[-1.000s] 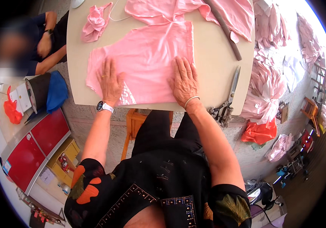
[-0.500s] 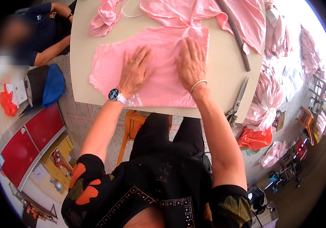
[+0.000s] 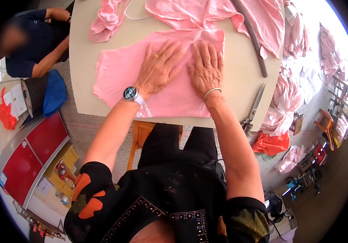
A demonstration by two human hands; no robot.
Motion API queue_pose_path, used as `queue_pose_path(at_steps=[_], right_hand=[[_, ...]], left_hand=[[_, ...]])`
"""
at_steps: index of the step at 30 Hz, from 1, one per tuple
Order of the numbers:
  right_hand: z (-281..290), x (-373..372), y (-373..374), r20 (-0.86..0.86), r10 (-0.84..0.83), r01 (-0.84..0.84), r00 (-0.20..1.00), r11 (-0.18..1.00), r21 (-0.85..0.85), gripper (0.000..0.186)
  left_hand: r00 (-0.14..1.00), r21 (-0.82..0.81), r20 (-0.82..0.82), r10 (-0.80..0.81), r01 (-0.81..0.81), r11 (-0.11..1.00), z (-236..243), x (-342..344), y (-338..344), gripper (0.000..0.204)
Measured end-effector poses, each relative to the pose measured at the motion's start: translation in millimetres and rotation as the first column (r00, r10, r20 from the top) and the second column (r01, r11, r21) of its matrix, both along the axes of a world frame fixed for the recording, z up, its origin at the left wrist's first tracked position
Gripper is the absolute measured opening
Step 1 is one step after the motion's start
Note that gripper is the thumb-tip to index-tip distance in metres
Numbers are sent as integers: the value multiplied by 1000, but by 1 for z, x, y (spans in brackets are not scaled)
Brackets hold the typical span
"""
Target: The person measures and marks a pink garment using a wooden stick and chalk, then cuts the fabric using scissors.
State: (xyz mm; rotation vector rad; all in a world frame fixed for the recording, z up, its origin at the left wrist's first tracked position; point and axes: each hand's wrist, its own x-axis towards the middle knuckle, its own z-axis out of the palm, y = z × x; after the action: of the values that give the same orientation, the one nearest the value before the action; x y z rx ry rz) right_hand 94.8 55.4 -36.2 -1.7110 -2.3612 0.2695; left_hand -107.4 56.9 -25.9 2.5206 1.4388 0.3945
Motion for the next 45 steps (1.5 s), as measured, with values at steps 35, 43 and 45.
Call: queue_pose_path(at_steps=[35, 43, 45], right_hand=[[26, 21, -76, -46, 78, -85, 996, 977, -197, 63], [33, 41, -67, -147, 136, -159, 980, 975, -157, 55], [39, 64, -62, -436, -136, -18, 889, 943, -332, 44]], left_hand=[[982, -57, -109, 153, -159, 986, 6, -19, -78, 70], [974, -117, -157, 164, -183, 976, 19, -16, -77, 69], [965, -159, -142, 223, -244, 957, 27, -14, -87, 67]])
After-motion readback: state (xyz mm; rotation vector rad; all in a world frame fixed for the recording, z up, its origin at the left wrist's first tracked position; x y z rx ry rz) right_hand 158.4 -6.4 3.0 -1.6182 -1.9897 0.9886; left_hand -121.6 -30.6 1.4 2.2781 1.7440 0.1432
